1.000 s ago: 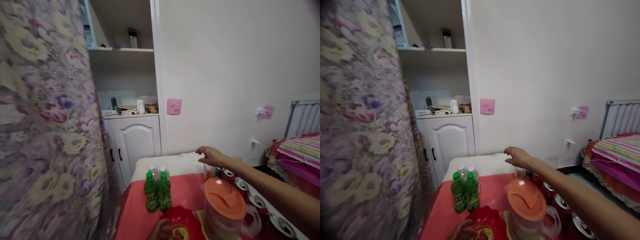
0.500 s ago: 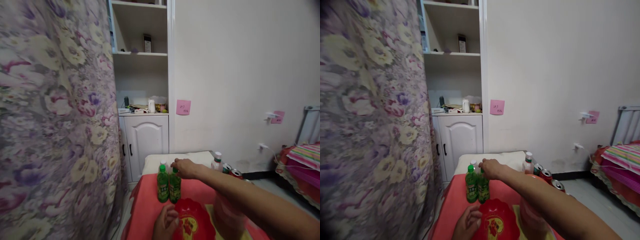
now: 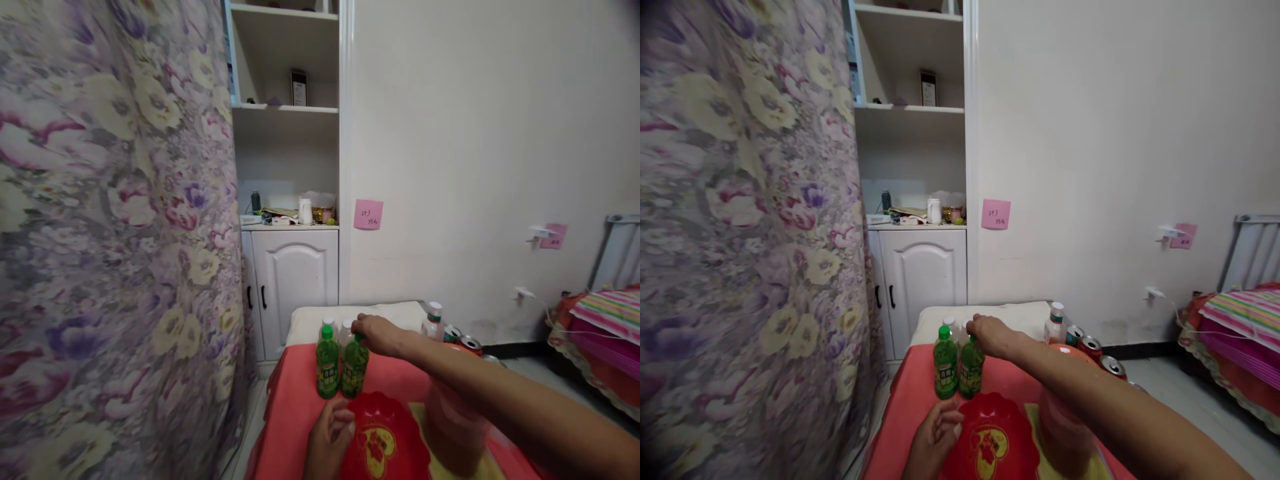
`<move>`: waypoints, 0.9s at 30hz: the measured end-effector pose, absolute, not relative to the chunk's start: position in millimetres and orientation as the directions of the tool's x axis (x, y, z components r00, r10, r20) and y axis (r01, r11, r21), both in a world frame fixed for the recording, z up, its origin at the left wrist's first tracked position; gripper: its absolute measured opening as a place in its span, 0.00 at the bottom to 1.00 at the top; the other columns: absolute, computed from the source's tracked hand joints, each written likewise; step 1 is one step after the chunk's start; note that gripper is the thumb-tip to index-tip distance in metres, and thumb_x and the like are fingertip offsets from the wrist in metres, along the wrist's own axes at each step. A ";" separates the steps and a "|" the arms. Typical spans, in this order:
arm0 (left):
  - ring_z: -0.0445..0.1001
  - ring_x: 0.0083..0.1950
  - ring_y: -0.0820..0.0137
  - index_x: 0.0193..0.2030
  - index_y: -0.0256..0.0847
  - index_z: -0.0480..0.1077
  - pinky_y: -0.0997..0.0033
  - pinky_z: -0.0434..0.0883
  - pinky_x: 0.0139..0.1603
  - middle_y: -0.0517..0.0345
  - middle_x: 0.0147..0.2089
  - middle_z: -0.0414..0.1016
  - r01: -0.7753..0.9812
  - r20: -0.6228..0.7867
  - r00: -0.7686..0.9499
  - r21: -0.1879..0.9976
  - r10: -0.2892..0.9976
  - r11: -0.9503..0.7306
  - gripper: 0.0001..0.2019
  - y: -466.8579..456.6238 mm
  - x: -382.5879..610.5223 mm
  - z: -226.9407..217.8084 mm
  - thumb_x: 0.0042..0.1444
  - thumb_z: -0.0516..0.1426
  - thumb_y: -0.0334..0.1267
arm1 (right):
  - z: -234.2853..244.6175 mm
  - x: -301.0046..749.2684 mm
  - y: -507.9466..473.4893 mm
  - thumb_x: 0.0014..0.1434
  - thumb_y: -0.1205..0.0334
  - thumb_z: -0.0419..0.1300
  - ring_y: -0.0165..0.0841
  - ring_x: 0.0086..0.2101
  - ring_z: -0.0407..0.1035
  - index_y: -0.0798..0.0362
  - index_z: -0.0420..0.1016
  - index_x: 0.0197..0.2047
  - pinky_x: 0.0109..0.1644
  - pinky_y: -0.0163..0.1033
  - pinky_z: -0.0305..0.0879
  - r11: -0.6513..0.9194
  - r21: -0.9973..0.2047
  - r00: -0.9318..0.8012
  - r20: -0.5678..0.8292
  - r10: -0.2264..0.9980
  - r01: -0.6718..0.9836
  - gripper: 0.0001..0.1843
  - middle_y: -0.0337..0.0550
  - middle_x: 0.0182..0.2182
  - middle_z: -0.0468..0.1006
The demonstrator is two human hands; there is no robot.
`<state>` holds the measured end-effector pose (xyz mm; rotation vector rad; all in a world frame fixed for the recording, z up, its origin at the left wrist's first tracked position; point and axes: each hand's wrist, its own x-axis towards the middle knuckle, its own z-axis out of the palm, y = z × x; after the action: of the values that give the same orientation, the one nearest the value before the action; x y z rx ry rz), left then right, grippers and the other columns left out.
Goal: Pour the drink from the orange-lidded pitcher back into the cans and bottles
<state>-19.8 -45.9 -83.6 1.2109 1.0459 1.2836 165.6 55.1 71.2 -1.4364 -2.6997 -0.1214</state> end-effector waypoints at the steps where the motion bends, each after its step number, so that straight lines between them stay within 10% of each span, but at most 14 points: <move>1: 0.78 0.37 0.64 0.42 0.38 0.74 0.69 0.72 0.41 0.55 0.35 0.79 -0.111 0.088 0.035 0.990 0.996 -0.084 0.19 -46.2 -19.4 -82.0 0.42 0.67 0.42 | 75.5 168.4 53.2 0.62 0.67 0.60 0.35 0.39 0.73 0.57 0.75 0.50 0.44 0.42 0.68 0.559 0.020 -0.557 0.124 0.822 0.829 0.13 0.48 0.46 0.77; 7: 0.79 0.40 0.61 0.44 0.38 0.73 0.65 0.74 0.44 0.52 0.37 0.80 -0.041 0.133 -0.003 0.990 0.991 -0.133 0.19 -49.5 -16.8 -74.5 0.45 0.65 0.42 | 112.1 185.5 21.4 0.55 0.74 0.60 0.37 0.38 0.73 0.58 0.77 0.49 0.39 0.37 0.62 0.574 -0.047 -0.556 0.197 0.807 0.817 0.17 0.51 0.42 0.78; 13: 0.58 0.72 0.52 0.64 0.42 0.63 0.56 0.58 0.71 0.46 0.70 0.64 0.010 0.280 0.083 0.959 0.956 -0.282 0.39 -62.6 -10.6 -63.3 0.43 0.67 0.36 | 125.8 188.8 -36.4 0.54 0.73 0.62 0.32 0.37 0.71 0.54 0.78 0.47 0.40 0.34 0.62 0.663 -0.125 -0.633 0.209 0.745 0.738 0.16 0.44 0.40 0.77; 19: 0.72 0.61 0.52 0.64 0.41 0.62 0.57 0.70 0.60 0.49 0.60 0.76 -0.137 0.239 0.329 0.969 0.914 -0.204 0.39 -72.5 -4.2 -52.1 0.42 0.64 0.34 | 107.6 194.1 -67.7 0.57 0.74 0.62 0.31 0.37 0.70 0.52 0.76 0.47 0.41 0.33 0.64 0.714 -0.342 -0.649 0.299 0.699 0.611 0.15 0.42 0.41 0.77; 27: 0.71 0.62 0.52 0.60 0.39 0.66 0.53 0.66 0.64 0.45 0.61 0.74 0.177 0.335 0.049 0.924 0.941 -0.338 0.34 -69.7 -10.7 -59.8 0.42 0.63 0.28 | 82.7 200.1 -77.4 0.64 0.52 0.61 0.36 0.38 0.72 0.53 0.72 0.53 0.42 0.38 0.65 0.523 -0.538 -0.402 0.334 0.853 0.661 0.19 0.45 0.41 0.80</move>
<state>-10.7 -69.7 -59.8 1.6135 1.1482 1.3533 200.1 -77.4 82.7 -1.2263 -2.1858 0.4323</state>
